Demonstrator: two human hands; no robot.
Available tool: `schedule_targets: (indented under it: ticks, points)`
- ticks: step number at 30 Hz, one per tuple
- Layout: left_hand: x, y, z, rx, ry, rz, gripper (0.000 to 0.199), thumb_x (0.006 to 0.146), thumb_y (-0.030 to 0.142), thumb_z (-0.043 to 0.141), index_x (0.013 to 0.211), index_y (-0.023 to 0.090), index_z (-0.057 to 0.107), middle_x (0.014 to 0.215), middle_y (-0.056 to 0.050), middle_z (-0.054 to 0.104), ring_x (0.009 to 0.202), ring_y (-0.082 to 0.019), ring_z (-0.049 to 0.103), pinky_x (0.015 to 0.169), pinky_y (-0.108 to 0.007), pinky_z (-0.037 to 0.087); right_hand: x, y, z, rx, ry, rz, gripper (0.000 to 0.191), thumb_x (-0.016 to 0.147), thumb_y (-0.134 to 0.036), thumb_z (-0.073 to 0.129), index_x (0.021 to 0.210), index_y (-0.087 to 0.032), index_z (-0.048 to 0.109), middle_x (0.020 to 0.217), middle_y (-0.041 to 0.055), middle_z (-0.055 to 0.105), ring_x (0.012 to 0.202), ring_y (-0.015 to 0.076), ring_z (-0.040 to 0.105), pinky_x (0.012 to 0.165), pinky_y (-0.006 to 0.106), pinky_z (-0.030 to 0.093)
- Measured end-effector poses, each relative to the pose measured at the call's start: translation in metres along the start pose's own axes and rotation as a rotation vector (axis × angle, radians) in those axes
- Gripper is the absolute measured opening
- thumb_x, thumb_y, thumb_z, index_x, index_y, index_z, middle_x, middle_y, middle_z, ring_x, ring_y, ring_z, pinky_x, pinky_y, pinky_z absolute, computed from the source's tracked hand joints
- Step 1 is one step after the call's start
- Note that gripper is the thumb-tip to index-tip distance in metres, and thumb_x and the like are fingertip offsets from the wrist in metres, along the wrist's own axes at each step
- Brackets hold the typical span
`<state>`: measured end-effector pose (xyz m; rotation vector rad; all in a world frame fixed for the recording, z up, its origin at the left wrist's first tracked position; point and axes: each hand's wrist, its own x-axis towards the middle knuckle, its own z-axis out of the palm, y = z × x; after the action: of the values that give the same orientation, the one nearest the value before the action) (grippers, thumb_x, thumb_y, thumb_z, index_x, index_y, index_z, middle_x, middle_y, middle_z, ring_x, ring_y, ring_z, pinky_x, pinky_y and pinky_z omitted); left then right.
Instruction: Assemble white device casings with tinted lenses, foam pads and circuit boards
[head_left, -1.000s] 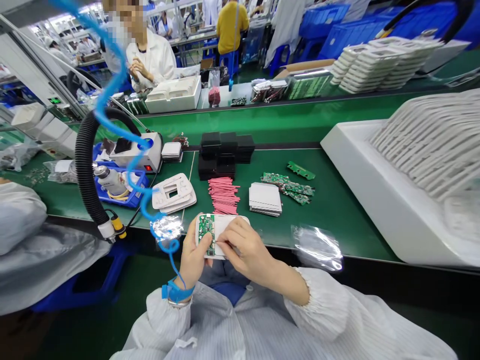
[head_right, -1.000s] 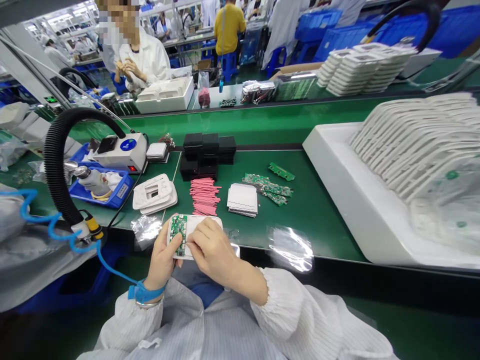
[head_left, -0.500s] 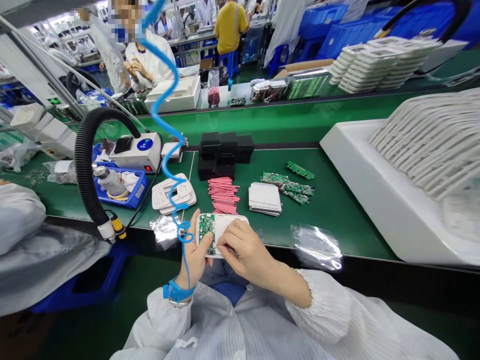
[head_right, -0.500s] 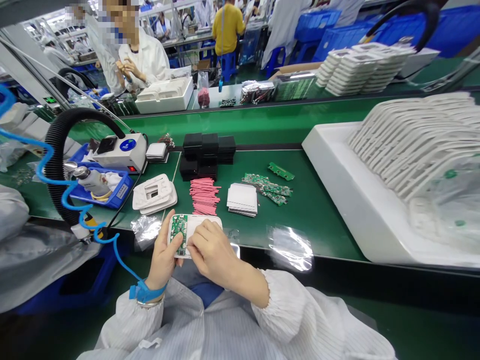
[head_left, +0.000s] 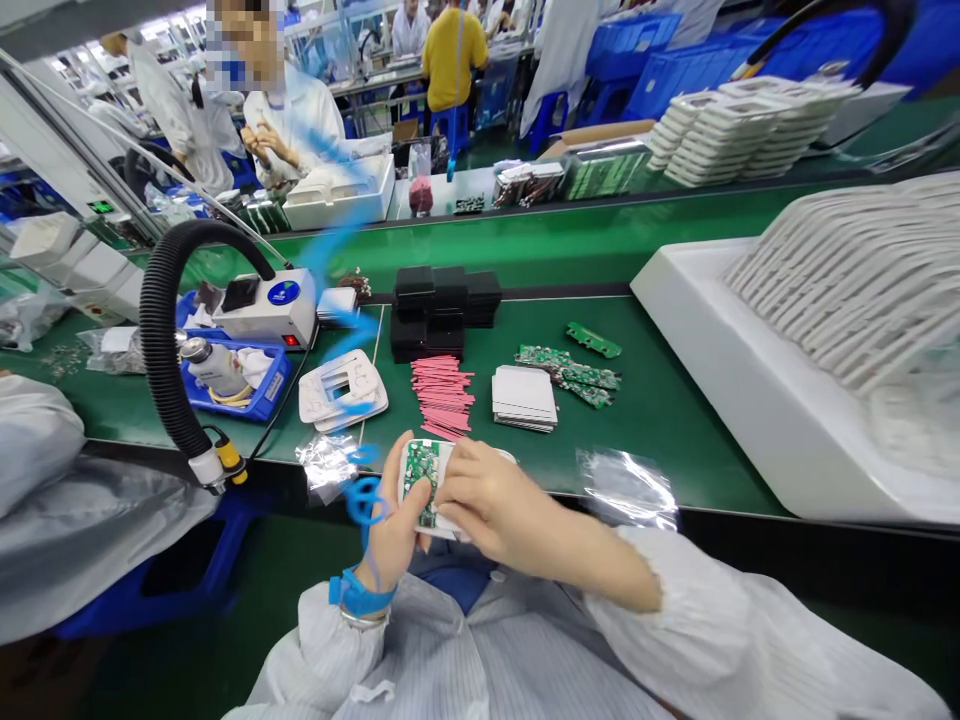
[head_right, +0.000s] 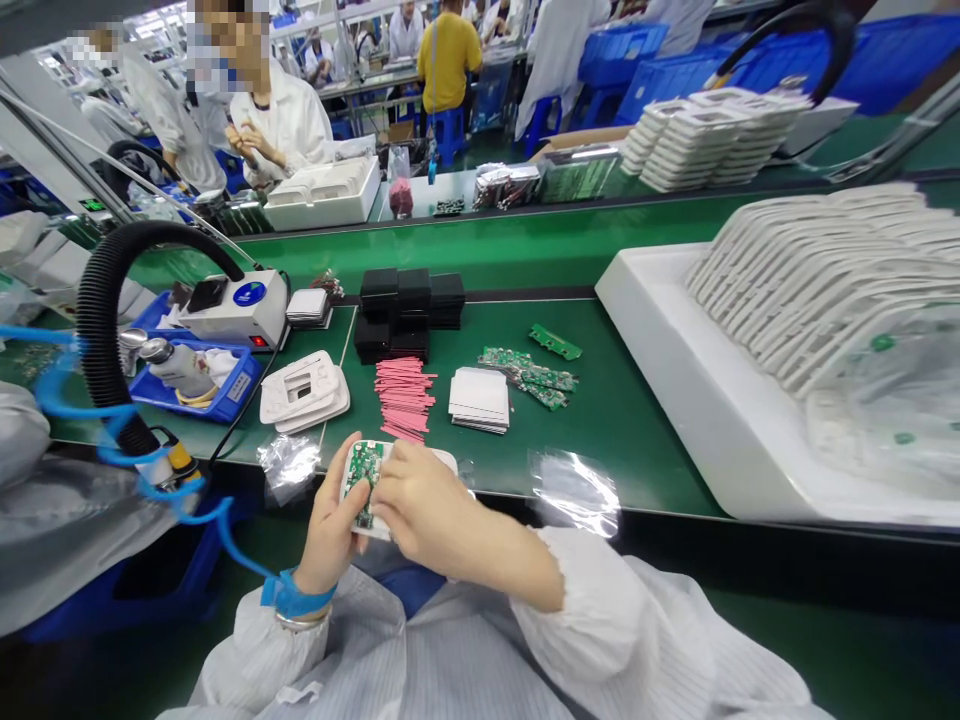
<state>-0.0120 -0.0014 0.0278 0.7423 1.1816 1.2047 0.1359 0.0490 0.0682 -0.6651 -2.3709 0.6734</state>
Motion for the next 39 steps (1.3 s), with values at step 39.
schedule_targets:
  ticks: [39]
  points:
    - [0.041,-0.028,-0.019,-0.062,0.084,0.045,0.04,0.071,0.029,0.069,0.106,0.013,0.06,0.091,-0.008,0.071,0.075,-0.021,0.067,0.063,-0.031,0.055,-0.068,0.006,0.072,1.241,0.23,0.904,0.032,0.059,-0.038,0.076,0.052,-0.016,0.054,0.051,-0.0037,0.046,0.049,0.0085,0.038,0.05,0.024,0.031]
